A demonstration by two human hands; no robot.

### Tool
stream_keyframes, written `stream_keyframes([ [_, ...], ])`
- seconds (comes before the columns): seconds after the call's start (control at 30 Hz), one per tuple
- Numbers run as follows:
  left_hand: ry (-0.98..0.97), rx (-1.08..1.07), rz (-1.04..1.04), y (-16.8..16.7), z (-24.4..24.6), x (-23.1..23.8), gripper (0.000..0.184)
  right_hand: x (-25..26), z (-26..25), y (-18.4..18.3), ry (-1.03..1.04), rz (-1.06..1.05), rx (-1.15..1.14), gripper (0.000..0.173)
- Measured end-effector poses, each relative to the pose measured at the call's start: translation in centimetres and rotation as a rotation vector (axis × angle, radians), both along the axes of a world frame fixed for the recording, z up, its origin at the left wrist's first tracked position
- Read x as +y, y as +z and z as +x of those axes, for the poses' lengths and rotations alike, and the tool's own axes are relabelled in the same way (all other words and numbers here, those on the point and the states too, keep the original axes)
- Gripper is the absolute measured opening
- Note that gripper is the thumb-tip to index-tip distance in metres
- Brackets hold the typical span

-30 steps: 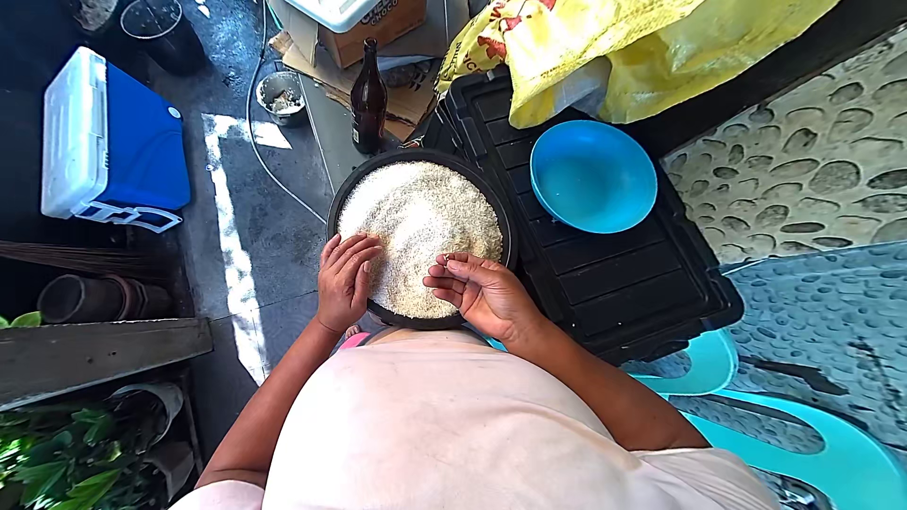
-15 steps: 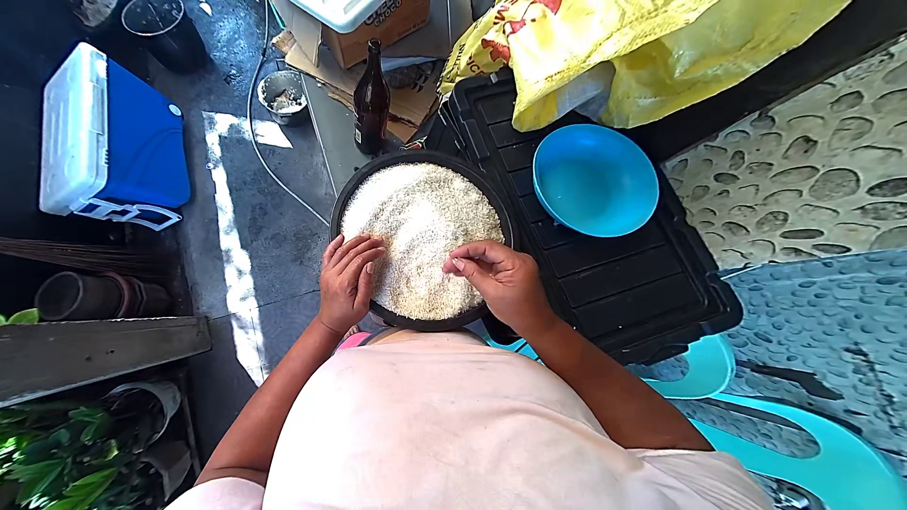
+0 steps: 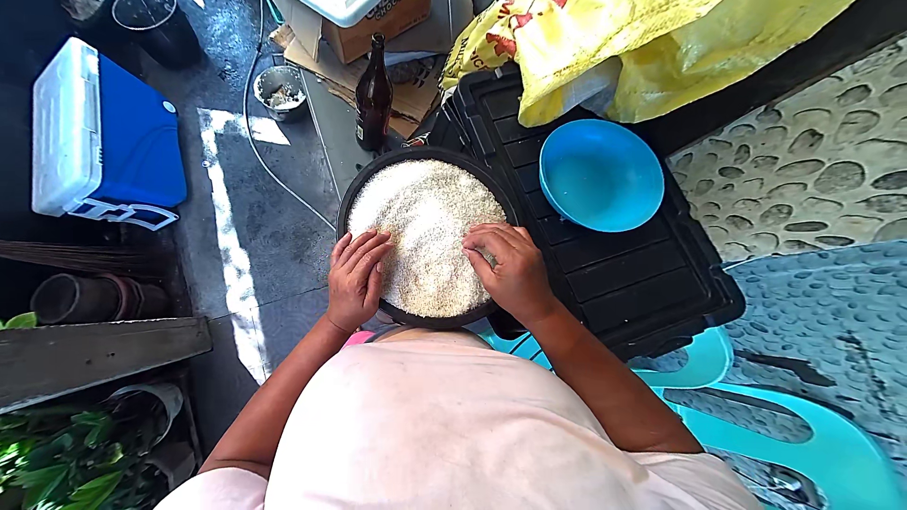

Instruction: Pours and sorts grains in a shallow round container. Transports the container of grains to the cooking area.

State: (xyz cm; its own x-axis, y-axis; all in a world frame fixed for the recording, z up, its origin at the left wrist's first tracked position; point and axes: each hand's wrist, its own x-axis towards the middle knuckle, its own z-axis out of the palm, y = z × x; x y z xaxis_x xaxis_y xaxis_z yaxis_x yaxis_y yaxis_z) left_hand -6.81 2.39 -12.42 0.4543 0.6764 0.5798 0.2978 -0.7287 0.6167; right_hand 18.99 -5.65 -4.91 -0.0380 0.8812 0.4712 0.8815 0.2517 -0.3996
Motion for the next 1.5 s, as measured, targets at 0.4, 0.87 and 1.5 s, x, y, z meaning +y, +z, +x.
stream_keyframes([
  [0.4,-0.051,0.030,0.045,0.0,-0.4,0.5,0.041,-1.3,-2.3,0.7,-0.063,-0.048,0.270,0.009],
  [0.87,-0.097,0.034,0.059,-0.2,-0.7,0.7,0.038,-2.6,-3.9,0.7,-0.175,-0.178,0.646,0.012],
  [1.5,-0.012,0.129,0.001,2.7,-2.4,-1.2,0.025,-9.1,8.0,1.9,0.105,-0.569,0.258,0.027],
])
